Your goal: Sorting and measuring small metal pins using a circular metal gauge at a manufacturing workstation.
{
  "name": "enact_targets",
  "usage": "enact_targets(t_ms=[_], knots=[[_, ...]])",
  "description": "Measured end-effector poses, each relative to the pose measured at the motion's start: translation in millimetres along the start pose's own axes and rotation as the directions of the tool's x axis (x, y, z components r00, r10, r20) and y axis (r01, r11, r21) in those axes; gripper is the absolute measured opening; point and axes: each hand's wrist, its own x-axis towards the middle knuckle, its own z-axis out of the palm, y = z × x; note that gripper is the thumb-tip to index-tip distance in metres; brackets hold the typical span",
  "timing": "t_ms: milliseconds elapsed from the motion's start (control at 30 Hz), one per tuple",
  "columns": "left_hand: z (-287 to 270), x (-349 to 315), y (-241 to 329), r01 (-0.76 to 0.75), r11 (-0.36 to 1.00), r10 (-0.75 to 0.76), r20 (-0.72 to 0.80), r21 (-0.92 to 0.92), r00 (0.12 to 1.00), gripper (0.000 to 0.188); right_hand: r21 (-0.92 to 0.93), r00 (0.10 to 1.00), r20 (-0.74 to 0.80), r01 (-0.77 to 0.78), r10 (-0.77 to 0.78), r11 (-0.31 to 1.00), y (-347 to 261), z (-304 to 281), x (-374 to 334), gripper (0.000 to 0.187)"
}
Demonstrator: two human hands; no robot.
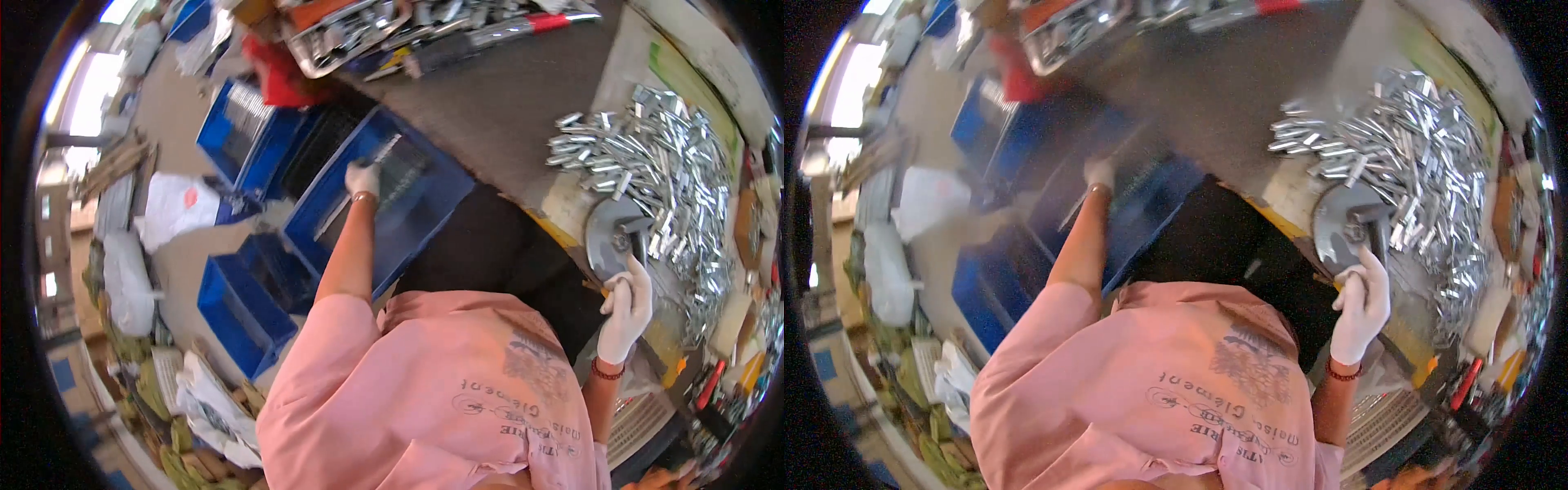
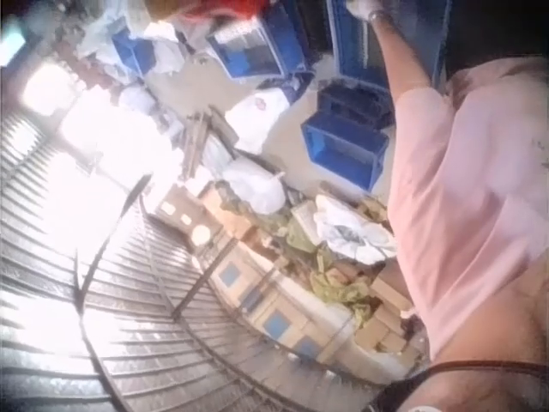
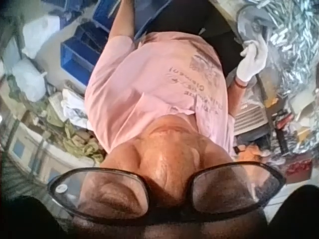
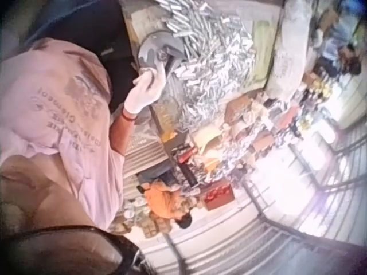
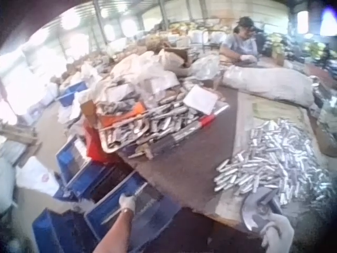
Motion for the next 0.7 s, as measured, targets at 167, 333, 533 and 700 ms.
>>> enact_targets(t_ms=[167,333,533,700], knots=[[-34,-9,-11,-0.135,0.991,0.136,-0.07,0.02,0.988,0.045,0.032,0.996,0.089,-0.025,0.022,0.999,-9,11,5,0.032],[-65,-40,76,-0.352,0.927,0.298,-0.316,-0.13,0.901,0.031,0.07,0.992,0.104,-0.072,0.065,0.995,-9,6,2,0.03],[-111,-184,285,-0.831,0.505,0.834,-0.116,-0.232,0.539,0.018,-0.015,0.996,0.078,0.054,-0.053,0.998,-2,1,4,0.028],[-56,-283,369,-0.896,0.245,0.938,0.326,-0.37,0.122,0.03,-0.023,0.99,0.103,0.1,-0.098,0.995,-12,1,7,0.025]])
